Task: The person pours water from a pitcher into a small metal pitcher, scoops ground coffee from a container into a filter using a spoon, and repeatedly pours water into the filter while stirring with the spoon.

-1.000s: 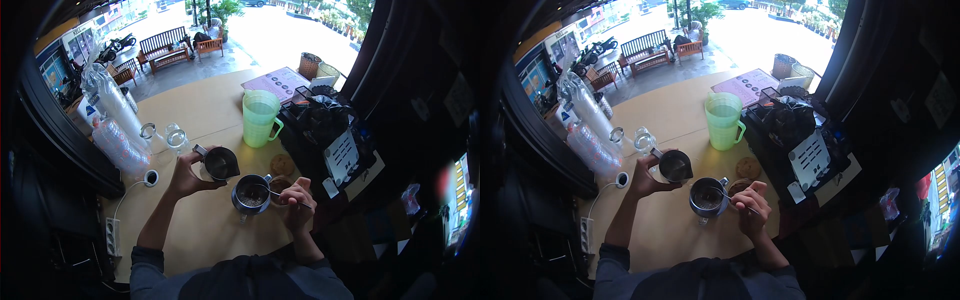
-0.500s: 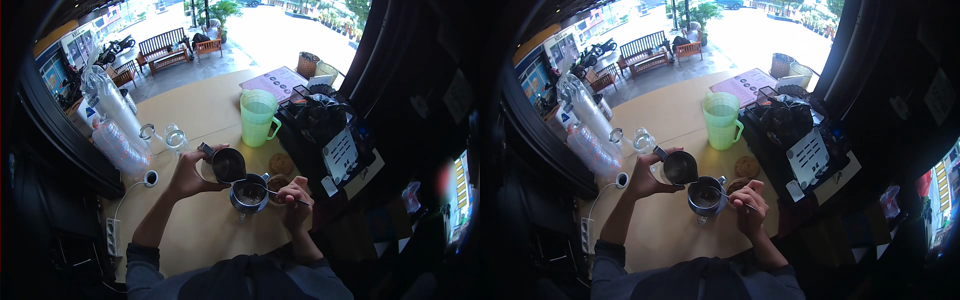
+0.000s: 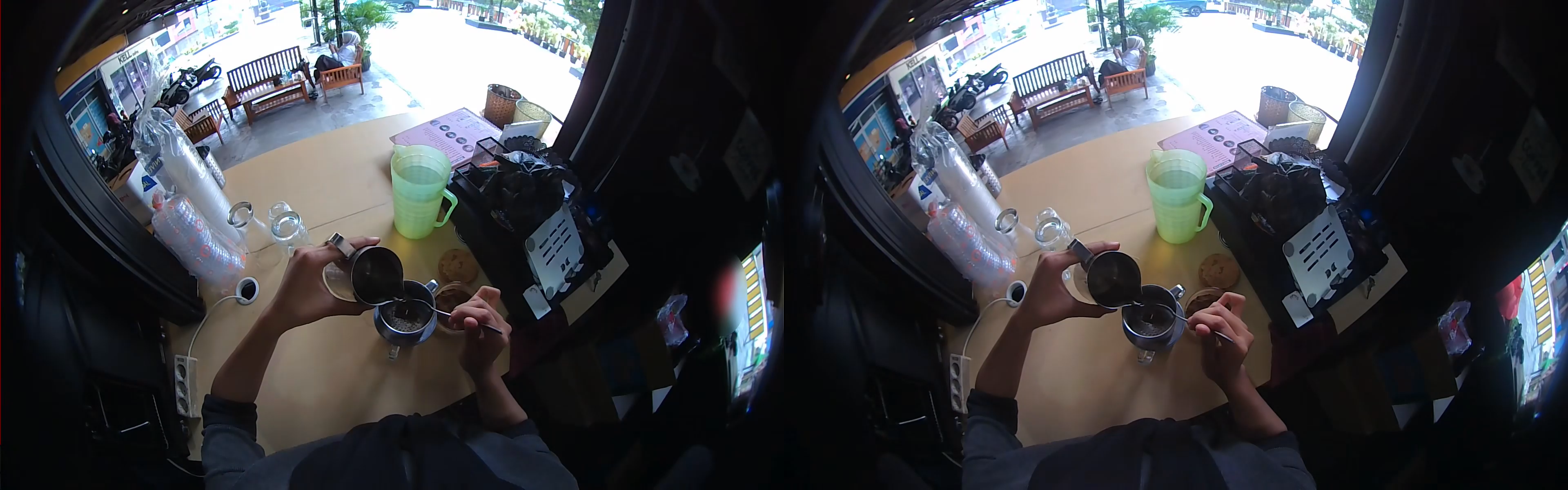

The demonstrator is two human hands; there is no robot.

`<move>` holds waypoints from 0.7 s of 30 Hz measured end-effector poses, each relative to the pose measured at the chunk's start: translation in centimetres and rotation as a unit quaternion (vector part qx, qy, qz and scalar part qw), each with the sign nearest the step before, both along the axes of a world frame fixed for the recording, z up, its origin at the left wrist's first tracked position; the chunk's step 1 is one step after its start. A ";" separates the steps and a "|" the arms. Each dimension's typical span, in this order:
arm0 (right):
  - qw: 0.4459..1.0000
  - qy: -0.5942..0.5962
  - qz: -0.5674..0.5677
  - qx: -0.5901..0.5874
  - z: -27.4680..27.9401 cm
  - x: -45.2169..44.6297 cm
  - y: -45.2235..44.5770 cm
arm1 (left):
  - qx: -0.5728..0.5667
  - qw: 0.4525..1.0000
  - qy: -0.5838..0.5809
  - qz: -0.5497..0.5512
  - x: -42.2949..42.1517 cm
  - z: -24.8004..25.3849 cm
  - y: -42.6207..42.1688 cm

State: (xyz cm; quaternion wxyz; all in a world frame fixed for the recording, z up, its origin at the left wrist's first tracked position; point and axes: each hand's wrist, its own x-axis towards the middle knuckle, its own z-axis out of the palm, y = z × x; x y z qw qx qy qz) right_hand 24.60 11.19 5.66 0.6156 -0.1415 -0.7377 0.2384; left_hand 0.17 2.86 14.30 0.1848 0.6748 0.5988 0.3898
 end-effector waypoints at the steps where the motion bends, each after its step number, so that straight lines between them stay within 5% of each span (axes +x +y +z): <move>1: 1.000 0.000 -0.001 0.000 0.0 0.0 0.0 | 0.000 1.000 0.000 0.000 0.0 0.0 0.0; 14: 1.000 -0.021 -0.008 0.021 1.3 -0.1 0.0 | 0.007 1.000 -0.009 0.001 0.2 0.1 0.4; 21: 0.983 -0.153 0.040 0.094 3.2 -0.5 0.4 | -0.003 1.000 -0.026 0.004 -0.1 0.0 0.5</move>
